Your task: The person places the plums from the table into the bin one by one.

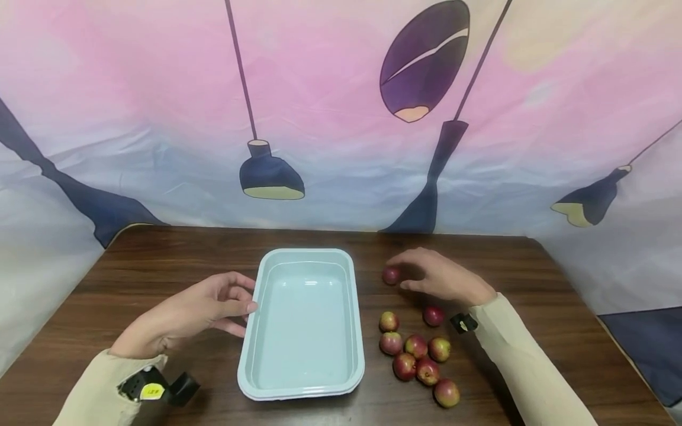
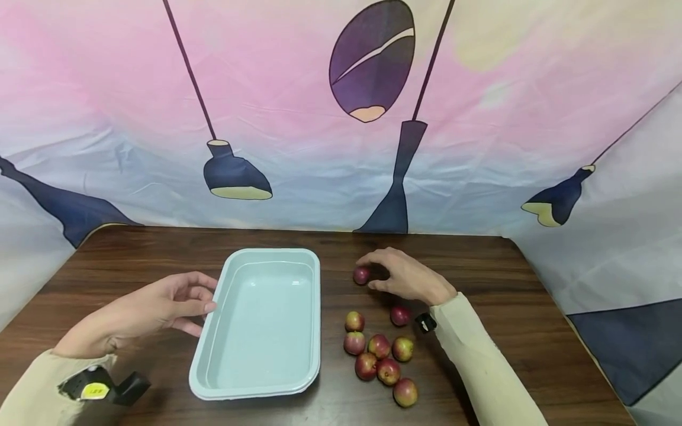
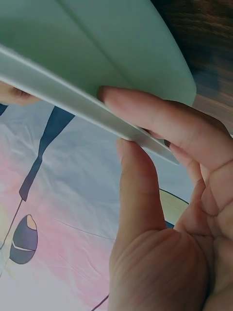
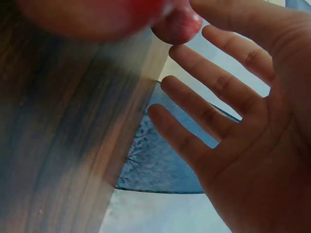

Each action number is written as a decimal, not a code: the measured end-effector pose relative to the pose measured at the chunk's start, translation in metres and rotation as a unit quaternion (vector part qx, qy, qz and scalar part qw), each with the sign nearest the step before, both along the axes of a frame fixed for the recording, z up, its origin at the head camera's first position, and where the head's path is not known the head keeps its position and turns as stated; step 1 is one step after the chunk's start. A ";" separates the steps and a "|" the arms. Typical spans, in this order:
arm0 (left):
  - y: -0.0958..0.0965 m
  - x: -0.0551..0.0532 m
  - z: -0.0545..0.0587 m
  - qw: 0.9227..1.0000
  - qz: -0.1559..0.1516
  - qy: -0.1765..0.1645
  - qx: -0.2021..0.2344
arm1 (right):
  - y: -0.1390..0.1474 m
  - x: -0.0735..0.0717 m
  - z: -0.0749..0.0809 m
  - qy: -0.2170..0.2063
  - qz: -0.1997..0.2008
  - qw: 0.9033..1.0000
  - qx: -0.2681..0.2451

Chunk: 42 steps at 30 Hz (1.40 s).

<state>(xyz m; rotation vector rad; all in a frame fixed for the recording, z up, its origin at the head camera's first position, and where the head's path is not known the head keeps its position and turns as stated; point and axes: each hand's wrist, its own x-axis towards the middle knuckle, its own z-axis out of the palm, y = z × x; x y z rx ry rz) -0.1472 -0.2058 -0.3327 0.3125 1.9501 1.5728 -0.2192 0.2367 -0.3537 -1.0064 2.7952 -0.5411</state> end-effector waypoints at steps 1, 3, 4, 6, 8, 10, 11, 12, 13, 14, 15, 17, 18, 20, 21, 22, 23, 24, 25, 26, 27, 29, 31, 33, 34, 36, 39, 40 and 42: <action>0.000 0.000 0.000 1.000 0.002 -0.001 0.001 | -0.001 -0.001 -0.001 -0.002 0.000 1.000 -0.002; 0.000 0.001 0.000 1.000 0.004 0.000 0.002 | -0.002 -0.002 -0.003 -0.007 -0.002 1.000 -0.002; 0.001 0.001 0.000 1.000 0.005 -0.001 0.002 | -0.003 -0.002 -0.005 -0.010 -0.003 1.000 -0.002; 0.002 0.002 0.000 1.000 0.006 0.000 0.002 | -0.004 -0.002 -0.007 -0.015 -0.006 1.000 -0.003; 0.003 0.001 0.000 1.000 0.007 0.001 0.001 | -0.005 -0.002 -0.009 -0.016 -0.007 1.000 -0.004; 0.003 0.001 0.000 1.000 0.007 0.002 -0.001 | -0.006 -0.003 -0.010 -0.012 -0.005 1.000 -0.006; 0.003 0.001 0.000 1.000 0.007 0.003 -0.001 | -0.007 -0.003 -0.010 -0.010 -0.004 1.000 -0.007; 0.003 0.002 0.000 1.000 0.008 0.003 -0.002 | -0.008 -0.003 -0.011 -0.008 -0.002 1.000 -0.009; 0.004 0.002 0.000 1.000 0.009 0.004 -0.002 | -0.008 -0.003 -0.011 -0.006 0.000 1.000 -0.011; 0.004 0.002 0.001 1.000 0.010 0.004 -0.003 | -0.008 -0.004 -0.012 -0.005 0.001 1.000 -0.013; 0.004 0.002 0.001 1.000 0.012 0.003 -0.003 | -0.008 -0.004 -0.012 -0.004 0.002 1.000 -0.013; 0.005 0.002 0.000 1.000 0.015 0.003 -0.003 | -0.008 -0.005 -0.013 -0.004 0.004 1.000 -0.014; 0.005 0.002 0.000 1.000 0.016 0.002 -0.003 | -0.007 -0.005 -0.014 -0.005 0.005 1.000 -0.014; 0.006 0.002 0.000 1.000 0.017 0.003 -0.003 | -0.006 -0.006 -0.016 -0.005 0.005 1.000 -0.014; 0.006 0.002 -0.001 1.000 0.017 0.003 -0.004 | -0.006 -0.006 -0.016 -0.006 0.005 1.000 -0.014; 0.006 0.002 -0.001 1.000 0.017 0.002 -0.004 | -0.005 -0.006 -0.016 -0.006 0.005 1.000 -0.014; 0.006 0.002 -0.001 1.000 0.018 0.001 -0.005 | -0.005 -0.006 -0.017 -0.005 0.005 1.000 -0.013; 0.007 0.002 -0.001 1.000 0.020 0.000 -0.006 | -0.004 -0.007 -0.017 -0.005 0.004 1.000 -0.013; 0.007 0.002 -0.001 1.000 0.021 0.000 -0.007 | -0.004 -0.007 -0.016 -0.004 0.004 1.000 -0.012; 0.007 0.003 -0.001 1.000 0.023 -0.001 -0.008 | -0.005 -0.007 -0.016 -0.002 0.004 1.000 -0.011; 0.008 0.003 -0.001 1.000 0.026 -0.002 -0.010 | -0.005 -0.007 -0.016 -0.001 0.004 1.000 -0.010; 0.008 0.003 -0.001 1.000 0.028 -0.002 -0.010 | -0.005 -0.007 -0.015 0.000 0.003 1.000 -0.008; 0.008 0.003 -0.001 1.000 0.029 -0.001 -0.010 | -0.005 -0.007 -0.014 0.002 0.002 1.000 -0.006; 0.008 0.003 -0.001 1.000 0.028 0.000 -0.010 | -0.005 -0.007 -0.013 0.006 0.003 1.000 -0.007; 0.008 0.003 -0.001 1.000 0.027 0.001 -0.009 | -0.005 -0.007 -0.012 0.009 0.003 1.000 -0.008; 0.008 0.003 -0.001 1.000 0.026 -0.001 -0.008 | -0.005 -0.006 -0.011 0.014 0.003 1.000 -0.011; 0.008 0.003 -0.001 1.000 0.021 -0.001 -0.006 | -0.004 -0.005 -0.010 0.021 0.004 1.000 -0.015; 0.008 0.004 -0.001 1.000 0.022 -0.002 -0.006 | -0.004 -0.005 -0.009 0.023 0.004 1.000 -0.016; 0.008 0.004 -0.001 1.000 0.021 -0.003 -0.006 | -0.005 -0.004 -0.008 0.024 0.004 1.000 -0.018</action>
